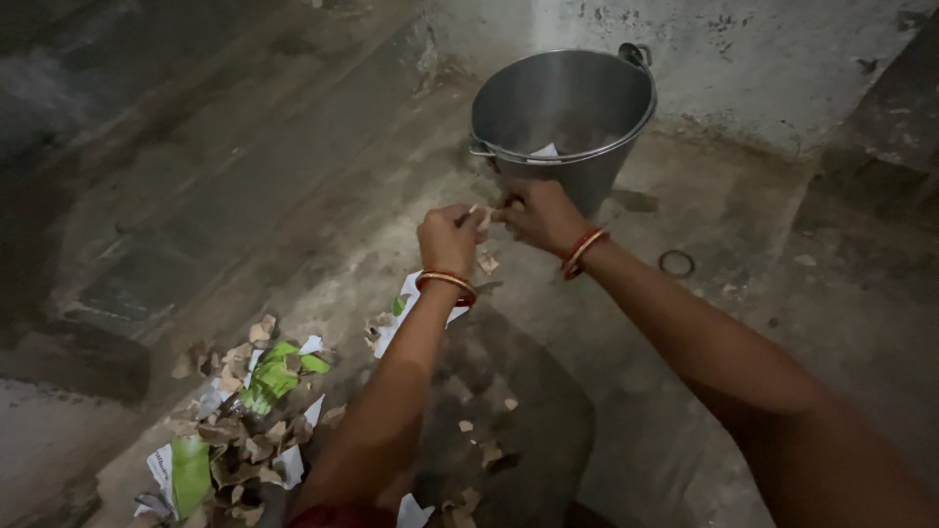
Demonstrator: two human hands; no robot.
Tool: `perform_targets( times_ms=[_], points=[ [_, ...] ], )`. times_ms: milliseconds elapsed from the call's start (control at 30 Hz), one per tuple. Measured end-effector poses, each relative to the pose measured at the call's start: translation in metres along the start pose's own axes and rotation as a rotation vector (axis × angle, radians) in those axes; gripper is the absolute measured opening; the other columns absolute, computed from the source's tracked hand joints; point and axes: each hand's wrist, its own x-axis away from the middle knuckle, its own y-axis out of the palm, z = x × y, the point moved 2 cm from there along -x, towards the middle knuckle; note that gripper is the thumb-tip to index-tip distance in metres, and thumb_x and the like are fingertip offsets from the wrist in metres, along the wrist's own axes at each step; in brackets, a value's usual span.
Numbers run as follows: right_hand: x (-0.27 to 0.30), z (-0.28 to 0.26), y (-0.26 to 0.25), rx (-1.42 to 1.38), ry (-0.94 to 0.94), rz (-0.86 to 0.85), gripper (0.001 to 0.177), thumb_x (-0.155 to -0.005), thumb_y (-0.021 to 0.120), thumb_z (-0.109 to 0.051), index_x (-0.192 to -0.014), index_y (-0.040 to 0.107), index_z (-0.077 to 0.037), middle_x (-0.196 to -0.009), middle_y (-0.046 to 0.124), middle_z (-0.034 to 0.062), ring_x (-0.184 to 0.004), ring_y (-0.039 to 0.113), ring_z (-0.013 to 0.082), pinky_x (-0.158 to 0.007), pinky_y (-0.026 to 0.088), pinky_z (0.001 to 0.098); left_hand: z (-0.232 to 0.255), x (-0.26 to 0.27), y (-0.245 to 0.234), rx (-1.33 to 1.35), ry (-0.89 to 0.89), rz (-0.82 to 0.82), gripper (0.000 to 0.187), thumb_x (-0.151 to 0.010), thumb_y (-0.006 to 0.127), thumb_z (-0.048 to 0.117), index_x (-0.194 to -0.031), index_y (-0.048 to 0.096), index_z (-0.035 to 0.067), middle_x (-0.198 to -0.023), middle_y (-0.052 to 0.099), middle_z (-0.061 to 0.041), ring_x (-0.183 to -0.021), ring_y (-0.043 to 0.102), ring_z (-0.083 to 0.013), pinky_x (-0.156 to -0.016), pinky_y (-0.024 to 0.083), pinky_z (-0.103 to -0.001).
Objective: The person is cleaning a concrete floor by picking up debris, including paper and organic matter, and placing it into a metal bucket. The person uses both hands to gather the debris and repeatedly transfers it into the bucket.
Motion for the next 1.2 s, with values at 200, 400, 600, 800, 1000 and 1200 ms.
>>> perform_targets(
  times_ms=[200, 400, 600, 800, 1000, 1200],
  points=[
    [0.005, -0.026, -0.013, 0.051, -0.611, 0.451, 0.016, -0.095, 0.068, -0.007, -0.107, 0.064, 0.004, -0.100, 0.065, 0.0202, -0.093, 0.064, 0.0372, -0.079, 0.051, 0.0436, -0.062, -0.070, 0.033, 1.096, -0.306, 0.121, 0.017, -0.088, 0.079, -0.001, -0.092, 0.065, -0.010, -0.086, 0.070, -0.013, -0.072, 0.071, -0.0218, -0.063, 0.061, -0.037],
    [-0.011, -0.007, -0.042, 0.051, -0.312, 0.633, 0.022, -0.096, 0.078, -0.020, -0.095, 0.066, -0.001, -0.087, 0.063, 0.0185, -0.076, 0.063, 0.0338, -0.069, 0.050, 0.0447, -0.010, -0.099, 0.032, 0.984, -0.285, 0.076, 0.029, -0.085, 0.077, 0.001, -0.108, 0.069, -0.013, -0.096, 0.077, -0.014, -0.083, 0.075, -0.0227, -0.078, 0.064, -0.033],
    [-0.038, 0.035, -0.076, 0.052, -0.245, 0.727, 0.038, -0.091, 0.079, -0.014, -0.127, 0.067, -0.007, -0.113, 0.071, 0.0189, -0.099, 0.071, 0.0332, -0.087, 0.057, 0.0401, 0.090, -0.075, 0.050, 0.517, -0.150, -0.507, 0.100, -0.096, 0.074, 0.026, -0.165, 0.003, 0.020, -0.161, 0.027, -0.015, -0.140, 0.034, -0.0239, -0.110, 0.036, -0.044],
    [-0.037, 0.054, -0.049, 0.175, -0.411, 0.758, 0.055, -0.087, 0.081, -0.006, -0.138, 0.060, -0.001, -0.133, 0.065, 0.0246, -0.122, 0.063, 0.0415, -0.103, 0.050, 0.0442, 0.051, -0.060, 0.021, 0.469, 0.267, -0.477, 0.086, -0.096, 0.074, 0.039, -0.164, 0.033, 0.006, -0.166, 0.044, -0.023, -0.152, 0.042, -0.0284, -0.124, 0.035, -0.038],
    [-0.008, 0.084, 0.086, 0.227, -0.418, 0.106, 0.029, -0.098, 0.052, -0.007, -0.123, 0.067, -0.004, -0.121, 0.066, 0.0222, -0.110, 0.065, 0.0401, -0.095, 0.052, 0.0474, -0.134, 0.020, -0.049, -0.442, -0.170, -0.368, 0.090, -0.087, 0.067, 0.049, -0.159, 0.035, 0.008, -0.133, 0.066, -0.024, -0.120, 0.067, -0.0365, -0.103, 0.051, -0.043],
    [0.051, 0.106, 0.210, 0.280, -0.455, -0.360, 0.035, -0.087, 0.062, -0.018, -0.119, 0.070, -0.008, -0.124, 0.066, 0.0189, -0.115, 0.061, 0.0387, -0.102, 0.049, 0.0469, -0.200, 0.149, -0.121, -1.210, -0.119, -0.724, 0.041, -0.106, 0.054, 0.051, -0.146, 0.050, 0.043, -0.172, 0.021, -0.010, -0.149, 0.026, -0.0476, -0.118, 0.031, -0.061]
  ],
)
